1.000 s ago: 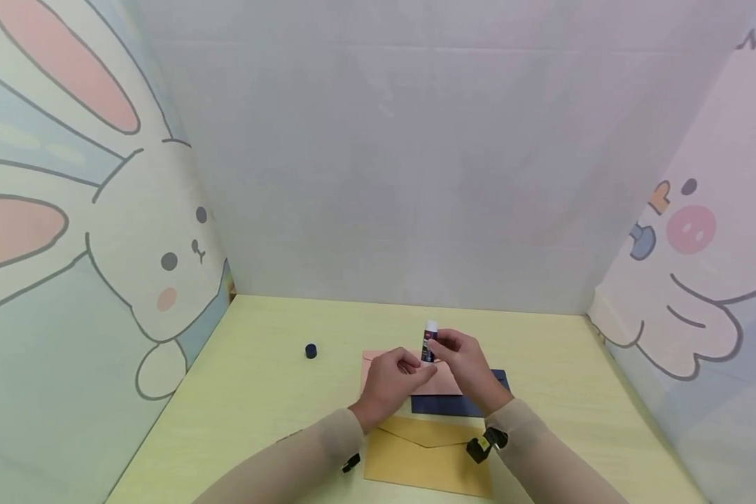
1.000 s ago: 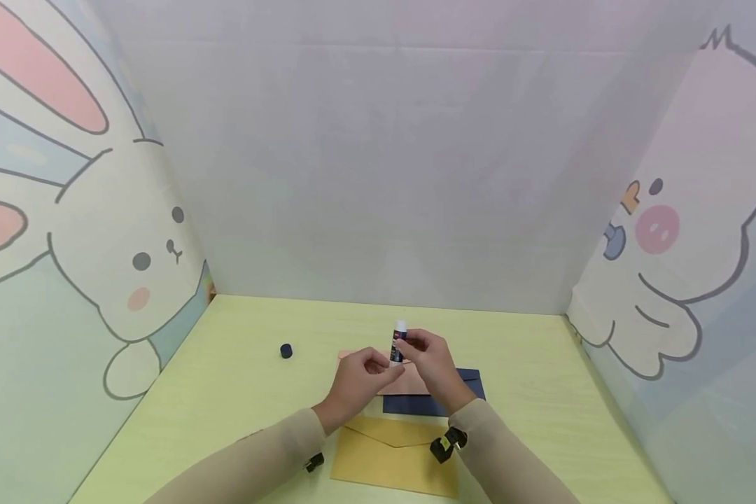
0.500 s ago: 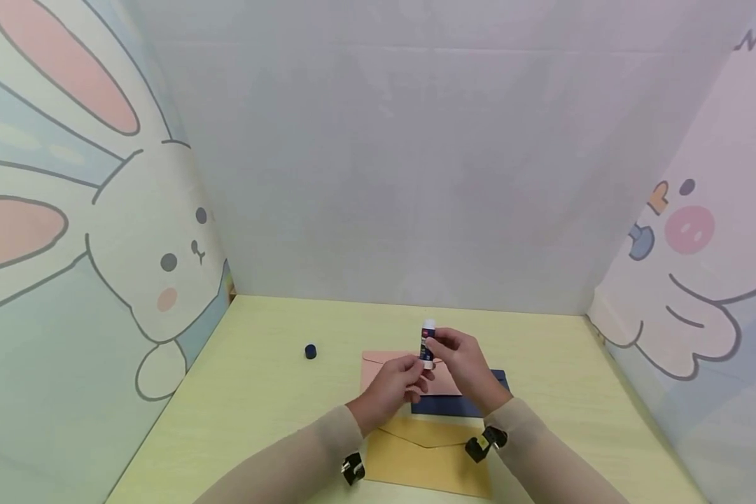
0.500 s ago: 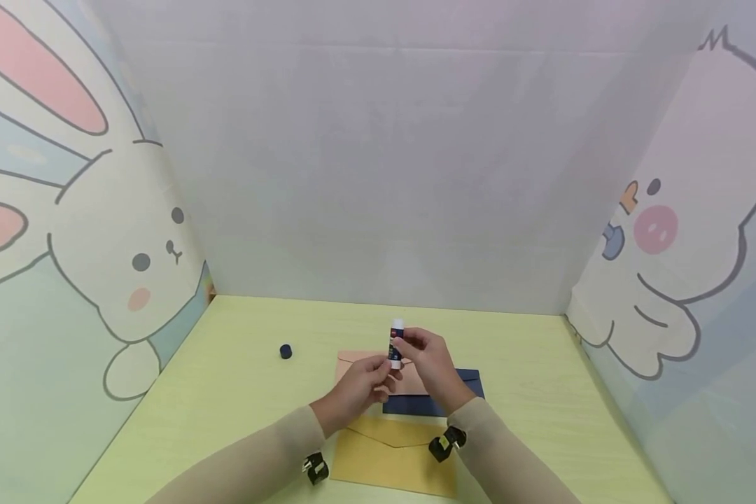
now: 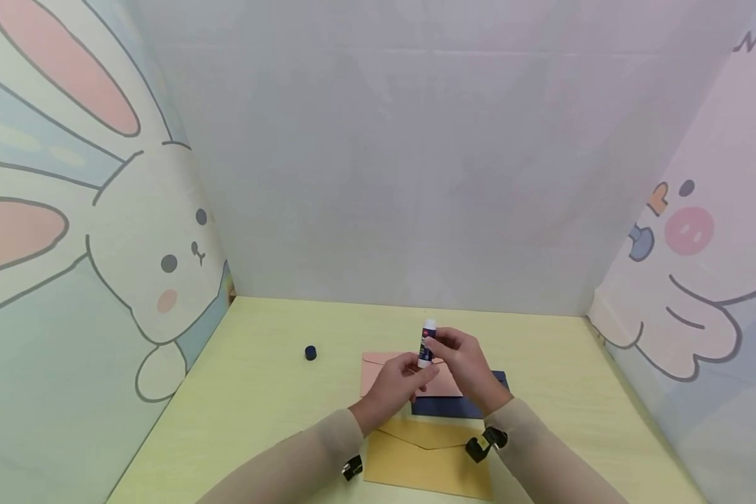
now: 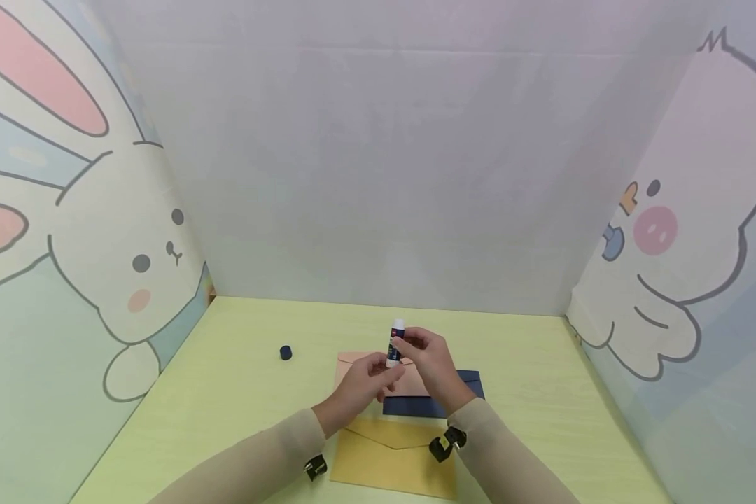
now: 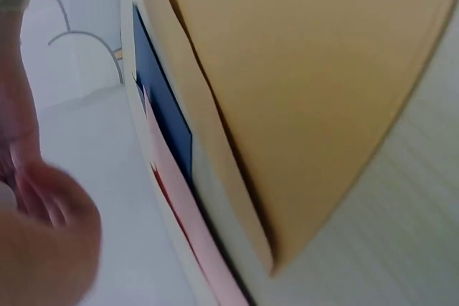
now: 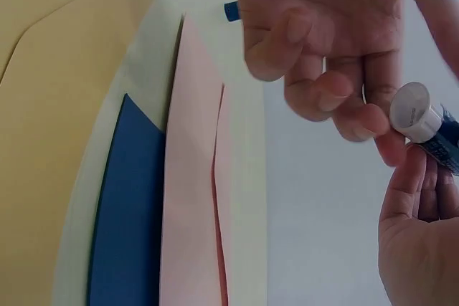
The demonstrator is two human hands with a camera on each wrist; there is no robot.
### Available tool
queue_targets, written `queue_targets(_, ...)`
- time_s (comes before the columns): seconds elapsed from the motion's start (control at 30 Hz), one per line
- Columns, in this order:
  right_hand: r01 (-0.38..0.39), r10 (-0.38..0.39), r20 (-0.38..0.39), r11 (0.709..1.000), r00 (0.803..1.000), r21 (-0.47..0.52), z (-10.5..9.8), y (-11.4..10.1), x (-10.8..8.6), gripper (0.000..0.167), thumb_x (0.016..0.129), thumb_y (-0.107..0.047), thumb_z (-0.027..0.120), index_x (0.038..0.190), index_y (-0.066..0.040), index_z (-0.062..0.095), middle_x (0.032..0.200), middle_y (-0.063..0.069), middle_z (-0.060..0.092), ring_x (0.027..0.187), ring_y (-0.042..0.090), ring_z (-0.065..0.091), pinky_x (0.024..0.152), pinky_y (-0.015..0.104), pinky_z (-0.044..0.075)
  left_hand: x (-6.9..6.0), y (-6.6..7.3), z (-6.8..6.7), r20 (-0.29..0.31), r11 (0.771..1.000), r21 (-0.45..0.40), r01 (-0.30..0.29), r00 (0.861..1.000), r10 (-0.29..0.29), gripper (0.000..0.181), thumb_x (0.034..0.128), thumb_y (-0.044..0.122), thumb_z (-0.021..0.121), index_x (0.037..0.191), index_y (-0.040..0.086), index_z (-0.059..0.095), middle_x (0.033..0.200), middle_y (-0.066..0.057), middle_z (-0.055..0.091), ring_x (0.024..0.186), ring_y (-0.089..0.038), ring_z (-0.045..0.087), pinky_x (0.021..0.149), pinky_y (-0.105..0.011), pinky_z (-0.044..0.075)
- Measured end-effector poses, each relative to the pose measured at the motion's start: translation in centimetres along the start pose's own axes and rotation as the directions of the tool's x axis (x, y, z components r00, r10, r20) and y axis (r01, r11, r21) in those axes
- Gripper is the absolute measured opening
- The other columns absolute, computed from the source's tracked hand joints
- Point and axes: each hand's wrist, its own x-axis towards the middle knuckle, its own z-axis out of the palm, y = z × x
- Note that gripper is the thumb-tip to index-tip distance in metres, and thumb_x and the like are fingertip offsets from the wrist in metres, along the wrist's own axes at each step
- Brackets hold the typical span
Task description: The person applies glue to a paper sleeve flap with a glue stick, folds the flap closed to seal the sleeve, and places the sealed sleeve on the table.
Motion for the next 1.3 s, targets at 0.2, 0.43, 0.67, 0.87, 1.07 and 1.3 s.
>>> queue_targets(0.2, 0.017, -0.017, 0.001, 1.000, 1.000, -0.007, 0.2, 0.1, 0.0, 0.039, 0.118, -0.020, 0.075, 0.146, 0.008, 0.071, 0.136, 0.017, 0.075, 0.118, 0.021, 0.071, 0.108, 0.025, 0.060, -0.2, 0.3, 0.8, -0.224, 0.970, 0.232, -0.078, 0.966, 0.131, 0.038, 0.1059, 0.040, 0.092, 0.107, 0.008, 0.071, 0.099, -0.005, 0.073, 0.083, -0.009, 0.063, 0.070, -0.021, 0.055)
queue_targets(0.43, 0.010, -0.010, -0.009, 1.000, 1.000, -0.016, 0.2, 0.1, 0.0, 0.038, 0.119, -0.021, 0.074, 0.145, 0.006, 0.072, 0.138, 0.018, 0.076, 0.119, 0.020, 0.072, 0.108, 0.023, 0.059, 0.2, 0.0, 0.3, -0.124, 0.993, 0.111, -0.036, 0.991, 0.050, 0.034, 0.1138, 0.041, 0.082, 0.115, 0.007, 0.080, 0.104, -0.003, 0.078, 0.091, -0.011, 0.068, 0.079, -0.025, 0.058)
queue_targets(0.67, -0.006, 0.005, 0.033, 0.999, 0.999, 0.040, 0.2, 0.0, 0.0, 0.041, 0.121, -0.017, 0.067, 0.153, 0.009, 0.067, 0.141, 0.016, 0.074, 0.121, 0.019, 0.073, 0.110, 0.018, 0.058, 0.5, 0.0, -0.7, 0.232, 0.913, -0.350, 0.208, 0.964, -0.131, 0.040, 0.1291, 0.031, 0.047, 0.141, 0.003, 0.073, 0.116, -0.001, 0.070, 0.102, -0.016, 0.061, 0.080, -0.025, 0.048)
queue_targets(0.87, 0.011, -0.014, 0.048, 0.998, 0.999, 0.054, 0.0, 0.0, 0.0, 0.044, 0.123, -0.017, 0.064, 0.155, 0.013, 0.063, 0.135, 0.009, 0.074, 0.119, 0.015, 0.074, 0.110, 0.018, 0.059, 0.5, 0.1, -0.8, 0.222, 0.927, -0.326, 0.184, 0.968, -0.114, 0.048, 0.1290, 0.038, 0.047, 0.147, 0.002, 0.071, 0.117, 0.000, 0.070, 0.105, -0.016, 0.064, 0.084, -0.027, 0.051)
queue_targets(1.07, 0.008, -0.008, 0.011, 0.998, 1.000, 0.059, -0.2, 0.1, 0.1, 0.041, 0.121, -0.015, 0.068, 0.151, 0.012, 0.066, 0.130, 0.007, 0.075, 0.115, 0.016, 0.074, 0.109, 0.026, 0.062, -0.1, 0.2, 0.1, -0.125, 0.997, 0.071, -0.026, 0.992, 0.034, 0.039, 0.1126, 0.046, 0.082, 0.120, 0.008, 0.079, 0.105, -0.006, 0.076, 0.090, -0.014, 0.067, 0.077, -0.027, 0.058)
queue_targets(1.3, 0.009, -0.009, -0.013, 1.000, 1.000, 0.004, 0.2, 0.2, 0.2, 0.037, 0.118, -0.015, 0.073, 0.146, 0.008, 0.071, 0.133, 0.014, 0.076, 0.115, 0.020, 0.072, 0.108, 0.026, 0.062, -0.3, 0.6, 0.9, -0.255, 0.934, 0.340, -0.112, 0.945, 0.206, 0.033, 0.1055, 0.039, 0.092, 0.103, 0.013, 0.073, 0.091, -0.002, 0.071, 0.077, -0.006, 0.059, 0.067, -0.019, 0.053)
